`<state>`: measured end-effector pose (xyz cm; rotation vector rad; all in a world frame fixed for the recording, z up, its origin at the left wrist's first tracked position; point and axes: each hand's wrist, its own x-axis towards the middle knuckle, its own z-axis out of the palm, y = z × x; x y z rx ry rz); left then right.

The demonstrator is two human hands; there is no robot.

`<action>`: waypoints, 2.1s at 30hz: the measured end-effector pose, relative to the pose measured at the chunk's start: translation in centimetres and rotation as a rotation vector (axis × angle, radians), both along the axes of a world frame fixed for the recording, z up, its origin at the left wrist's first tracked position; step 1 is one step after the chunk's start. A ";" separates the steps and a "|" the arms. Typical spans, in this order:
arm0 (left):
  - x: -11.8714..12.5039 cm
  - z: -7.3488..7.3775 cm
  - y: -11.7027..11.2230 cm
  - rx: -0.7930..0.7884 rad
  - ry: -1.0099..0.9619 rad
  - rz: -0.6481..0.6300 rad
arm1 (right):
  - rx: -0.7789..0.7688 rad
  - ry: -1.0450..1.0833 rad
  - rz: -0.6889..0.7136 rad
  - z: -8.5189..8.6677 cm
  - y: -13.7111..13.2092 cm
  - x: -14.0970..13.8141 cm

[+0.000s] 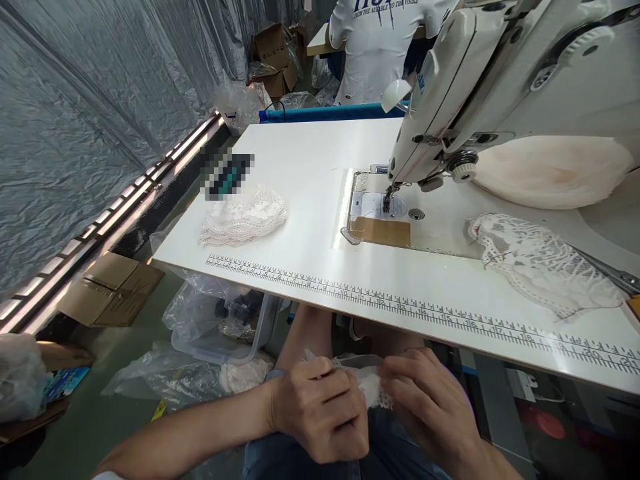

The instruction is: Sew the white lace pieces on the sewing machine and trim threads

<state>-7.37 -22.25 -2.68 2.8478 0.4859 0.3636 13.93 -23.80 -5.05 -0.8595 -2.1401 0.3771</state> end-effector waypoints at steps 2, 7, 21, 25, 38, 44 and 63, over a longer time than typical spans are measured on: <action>0.0 0.1 0.0 -0.096 0.023 0.050 | -0.002 -0.039 -0.002 0.1 -0.1 0.0; 0.6 0.3 -0.1 -0.285 -0.158 0.320 | -0.147 -0.014 -0.012 0.2 0.1 -0.4; 0.6 -0.3 1.4 -1.770 -0.429 0.870 | -1.425 0.237 0.207 0.5 0.8 -0.3; 0.4 -0.4 1.6 -1.813 -0.427 0.928 | -1.417 0.240 0.207 0.3 0.6 -0.1; 0.5 0.2 1.4 -1.797 -0.506 0.984 | -1.449 0.376 0.251 0.6 0.6 -0.2; 0.3 0.0 1.6 -1.784 -0.535 0.944 | -1.438 0.329 0.217 0.5 0.5 -0.1; 0.0 0.6 2.5 -1.750 -0.524 0.876 | -1.355 0.342 0.161 0.8 0.7 0.1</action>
